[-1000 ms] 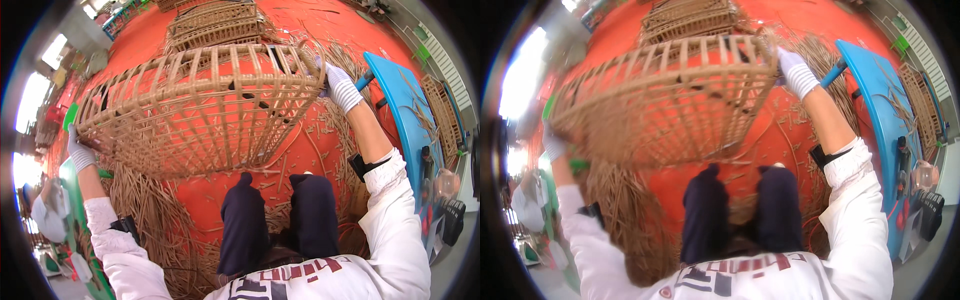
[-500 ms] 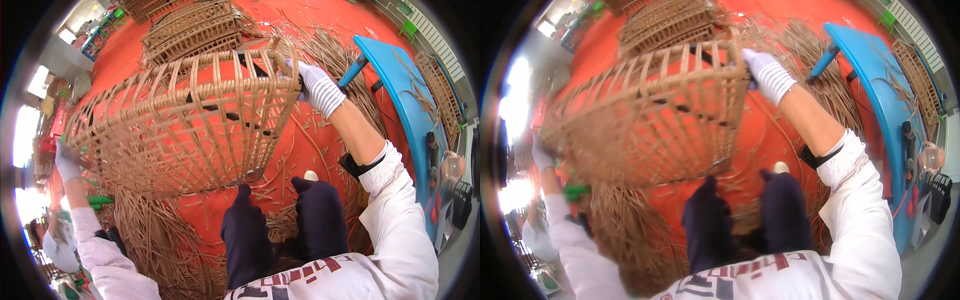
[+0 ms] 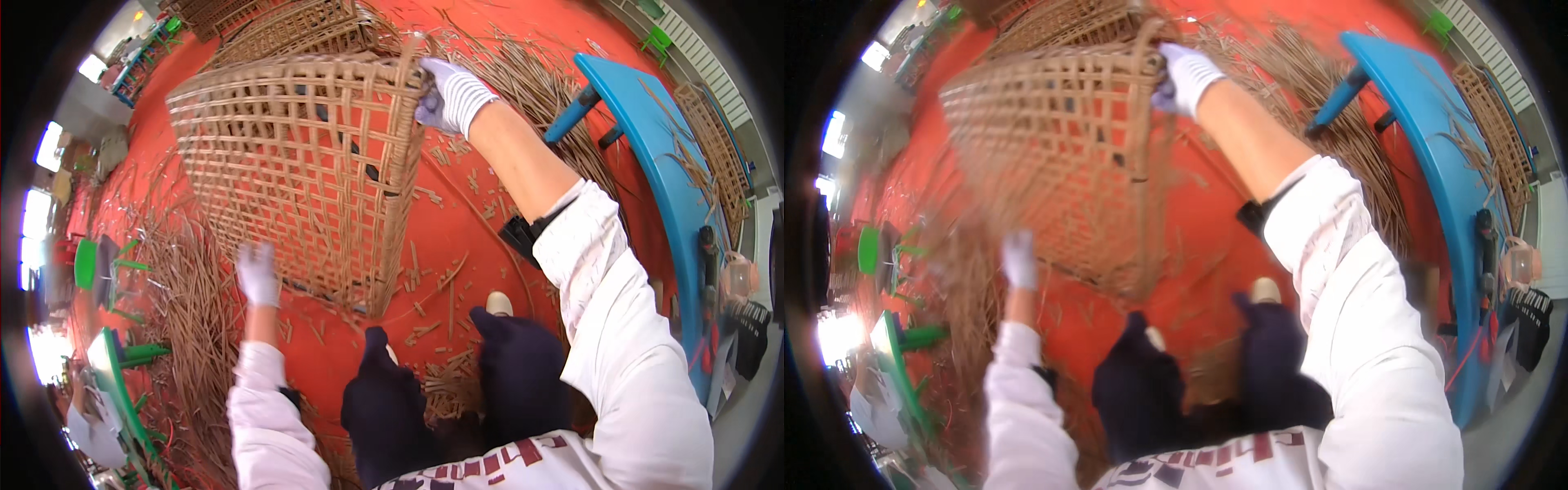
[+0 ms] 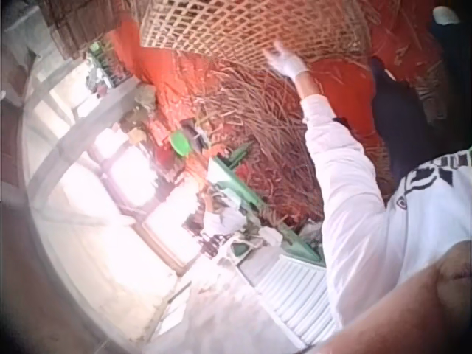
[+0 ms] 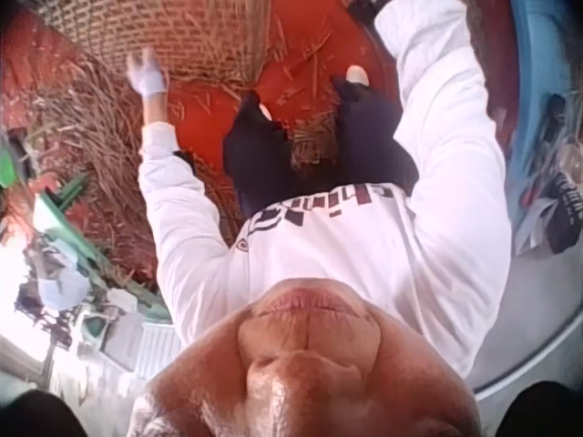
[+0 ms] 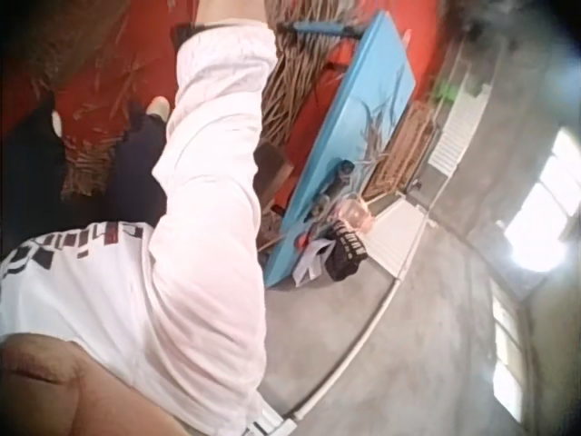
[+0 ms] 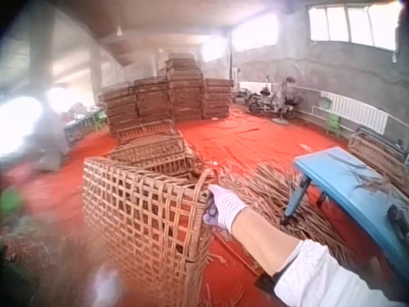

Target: The recorder is manually weaving bamboo or wicker strips onto a structural frame to manufacture a furniture component.

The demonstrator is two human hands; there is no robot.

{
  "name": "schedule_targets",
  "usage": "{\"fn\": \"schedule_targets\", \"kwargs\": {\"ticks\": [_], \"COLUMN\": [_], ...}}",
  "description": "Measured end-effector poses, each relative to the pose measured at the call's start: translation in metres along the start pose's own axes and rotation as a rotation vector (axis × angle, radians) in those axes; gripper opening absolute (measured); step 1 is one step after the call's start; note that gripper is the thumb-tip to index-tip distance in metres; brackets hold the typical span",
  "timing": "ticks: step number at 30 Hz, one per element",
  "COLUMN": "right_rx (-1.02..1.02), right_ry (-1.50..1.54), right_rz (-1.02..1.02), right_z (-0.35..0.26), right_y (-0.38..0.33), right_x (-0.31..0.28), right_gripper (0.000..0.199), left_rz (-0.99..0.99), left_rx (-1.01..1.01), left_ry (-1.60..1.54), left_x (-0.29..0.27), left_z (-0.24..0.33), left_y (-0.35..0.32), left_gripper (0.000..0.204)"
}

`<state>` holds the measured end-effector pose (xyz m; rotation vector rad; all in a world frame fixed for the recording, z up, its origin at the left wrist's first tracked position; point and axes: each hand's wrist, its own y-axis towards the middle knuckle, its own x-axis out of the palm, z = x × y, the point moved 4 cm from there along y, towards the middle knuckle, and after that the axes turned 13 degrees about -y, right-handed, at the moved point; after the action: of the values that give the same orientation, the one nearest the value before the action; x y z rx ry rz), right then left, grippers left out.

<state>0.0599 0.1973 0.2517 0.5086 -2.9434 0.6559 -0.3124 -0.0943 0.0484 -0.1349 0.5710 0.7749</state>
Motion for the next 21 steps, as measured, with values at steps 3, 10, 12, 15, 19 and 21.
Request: {"fn": "schedule_targets", "kwargs": {"ticks": [3, 10, 12, 15, 19, 21], "right_rx": [0.218, 0.664, 0.74, 0.826, 0.858, 0.763], "right_ry": [0.109, 0.579, 0.613, 0.641, 0.022, -0.187], "right_rz": [0.144, 0.49, 0.384, 0.263, -0.053, 0.031], "right_z": [0.031, 0.23, 0.293, 0.372, 0.43, 0.435], "right_y": [0.051, 0.098, 0.085, 0.057, 0.021, 0.013], "right_x": [-0.034, -0.169, -0.188, -0.187, -0.196, -0.22], "right_gripper": [0.037, 0.042, 0.036, 0.034, 0.054, 0.046], "left_rz": [-0.096, -0.44, -0.477, -0.534, -0.787, -0.813], "left_rx": [0.428, 0.356, 0.426, 0.381, 0.259, 0.308], "left_ry": [0.229, 0.551, 0.626, 0.756, 0.899, 0.891], "left_x": [0.075, 0.17, 0.174, 0.164, 0.142, 0.124], "left_z": [0.037, 0.088, 0.069, 0.027, -0.017, -0.017], "left_y": [-0.092, -0.153, -0.166, -0.172, -0.161, -0.153], "left_gripper": [0.06, 0.098, 0.098, 0.102, 0.101, 0.095]}}
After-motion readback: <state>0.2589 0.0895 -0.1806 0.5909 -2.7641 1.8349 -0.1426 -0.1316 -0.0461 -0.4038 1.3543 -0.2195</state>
